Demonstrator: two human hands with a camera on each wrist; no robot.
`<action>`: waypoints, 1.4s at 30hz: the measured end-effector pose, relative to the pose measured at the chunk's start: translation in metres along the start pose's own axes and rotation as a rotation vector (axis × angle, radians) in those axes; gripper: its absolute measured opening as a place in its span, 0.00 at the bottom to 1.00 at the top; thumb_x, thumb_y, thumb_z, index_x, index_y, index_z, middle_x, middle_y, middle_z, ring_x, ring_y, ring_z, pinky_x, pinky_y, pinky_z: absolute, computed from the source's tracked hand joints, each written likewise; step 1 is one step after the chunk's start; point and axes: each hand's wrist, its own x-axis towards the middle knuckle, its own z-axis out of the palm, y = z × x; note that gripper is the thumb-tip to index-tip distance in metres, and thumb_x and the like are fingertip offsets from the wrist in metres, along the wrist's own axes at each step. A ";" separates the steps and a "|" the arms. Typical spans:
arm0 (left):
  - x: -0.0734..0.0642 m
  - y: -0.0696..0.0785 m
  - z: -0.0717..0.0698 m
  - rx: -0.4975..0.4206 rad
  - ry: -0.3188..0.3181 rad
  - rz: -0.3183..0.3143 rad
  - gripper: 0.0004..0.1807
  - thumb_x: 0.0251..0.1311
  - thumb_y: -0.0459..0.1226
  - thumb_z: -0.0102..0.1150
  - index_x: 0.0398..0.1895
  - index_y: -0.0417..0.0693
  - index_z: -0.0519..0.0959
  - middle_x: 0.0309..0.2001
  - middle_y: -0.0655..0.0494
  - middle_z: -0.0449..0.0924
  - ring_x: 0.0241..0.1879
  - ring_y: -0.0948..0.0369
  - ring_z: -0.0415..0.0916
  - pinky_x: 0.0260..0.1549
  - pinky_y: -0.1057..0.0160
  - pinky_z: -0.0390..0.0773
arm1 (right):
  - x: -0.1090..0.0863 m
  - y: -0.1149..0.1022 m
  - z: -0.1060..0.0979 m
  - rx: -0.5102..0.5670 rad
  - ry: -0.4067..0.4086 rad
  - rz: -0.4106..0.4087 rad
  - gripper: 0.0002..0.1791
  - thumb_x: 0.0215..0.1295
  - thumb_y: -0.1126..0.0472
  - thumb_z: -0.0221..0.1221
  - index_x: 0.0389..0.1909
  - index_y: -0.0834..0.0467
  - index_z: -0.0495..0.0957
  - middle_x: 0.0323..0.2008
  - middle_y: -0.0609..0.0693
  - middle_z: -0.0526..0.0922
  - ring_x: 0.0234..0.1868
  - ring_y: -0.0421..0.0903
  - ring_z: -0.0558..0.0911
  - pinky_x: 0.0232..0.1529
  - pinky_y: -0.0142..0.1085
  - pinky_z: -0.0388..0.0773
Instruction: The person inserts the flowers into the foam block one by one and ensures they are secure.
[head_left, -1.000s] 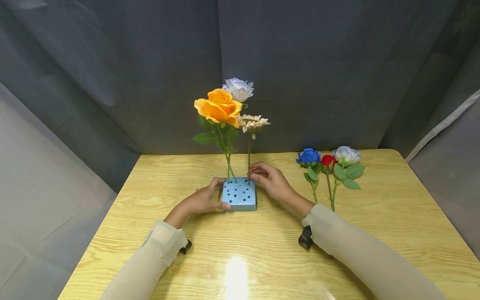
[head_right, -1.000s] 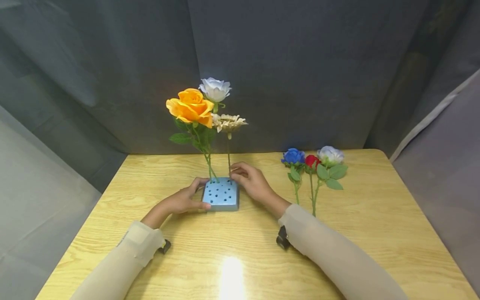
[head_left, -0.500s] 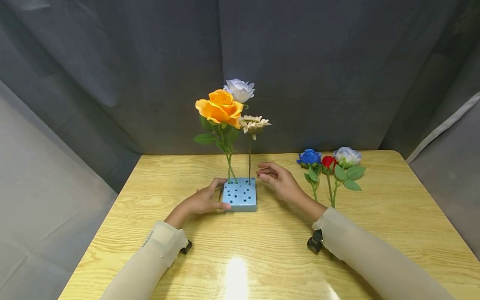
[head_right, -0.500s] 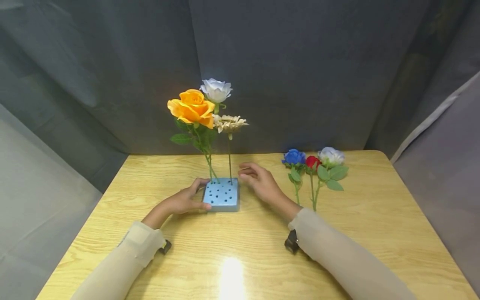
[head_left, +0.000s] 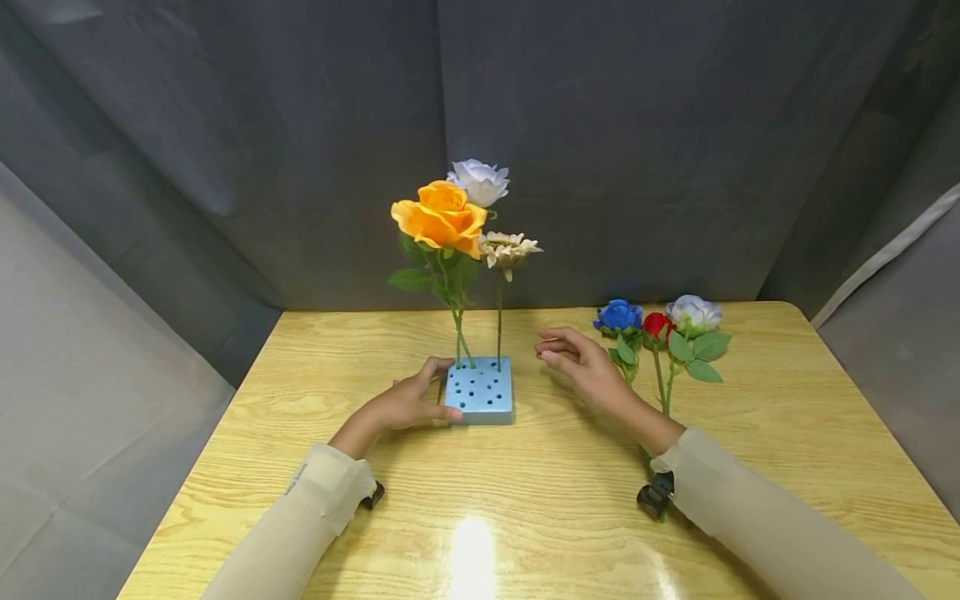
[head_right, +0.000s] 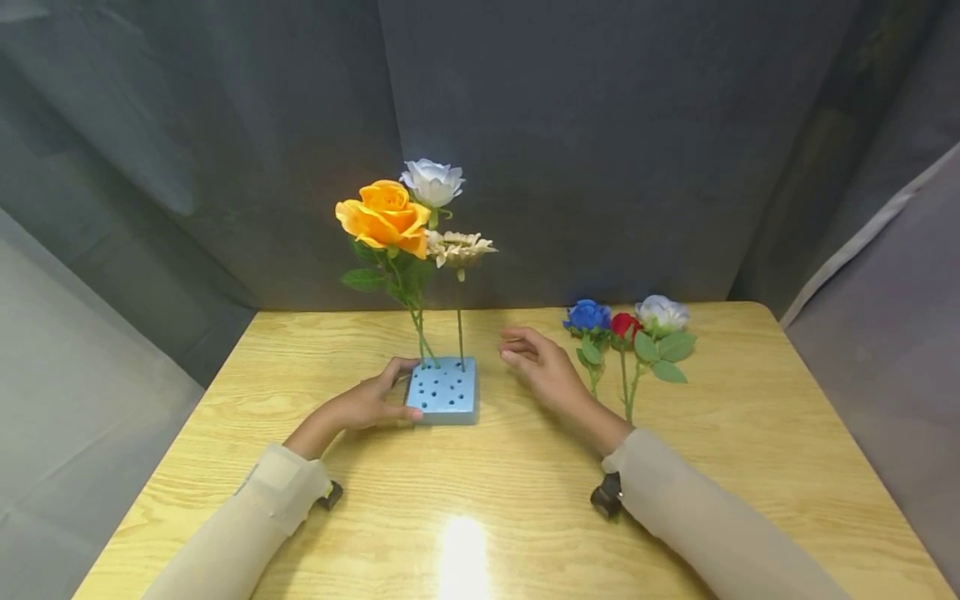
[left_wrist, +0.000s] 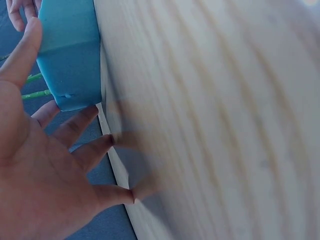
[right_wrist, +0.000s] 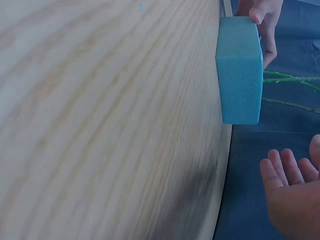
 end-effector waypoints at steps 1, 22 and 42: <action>0.000 -0.001 0.000 0.002 0.000 -0.002 0.53 0.62 0.57 0.69 0.82 0.59 0.48 0.82 0.45 0.51 0.79 0.41 0.50 0.71 0.26 0.30 | -0.001 0.000 -0.002 -0.002 -0.001 0.002 0.23 0.78 0.62 0.57 0.69 0.64 0.71 0.60 0.66 0.80 0.60 0.60 0.82 0.57 0.33 0.81; 0.001 -0.002 -0.001 0.001 0.001 -0.006 0.52 0.63 0.57 0.69 0.82 0.60 0.48 0.82 0.47 0.50 0.79 0.42 0.51 0.72 0.27 0.32 | -0.039 0.007 -0.036 -0.114 0.065 0.067 0.27 0.78 0.58 0.58 0.71 0.66 0.68 0.64 0.68 0.77 0.64 0.61 0.78 0.55 0.20 0.75; 0.000 -0.001 -0.001 0.015 0.003 0.009 0.52 0.63 0.56 0.69 0.82 0.57 0.48 0.82 0.45 0.51 0.79 0.40 0.51 0.70 0.25 0.28 | -0.074 0.006 -0.061 -0.247 0.184 0.099 0.27 0.77 0.59 0.59 0.69 0.70 0.68 0.61 0.70 0.78 0.54 0.34 0.80 0.50 0.17 0.75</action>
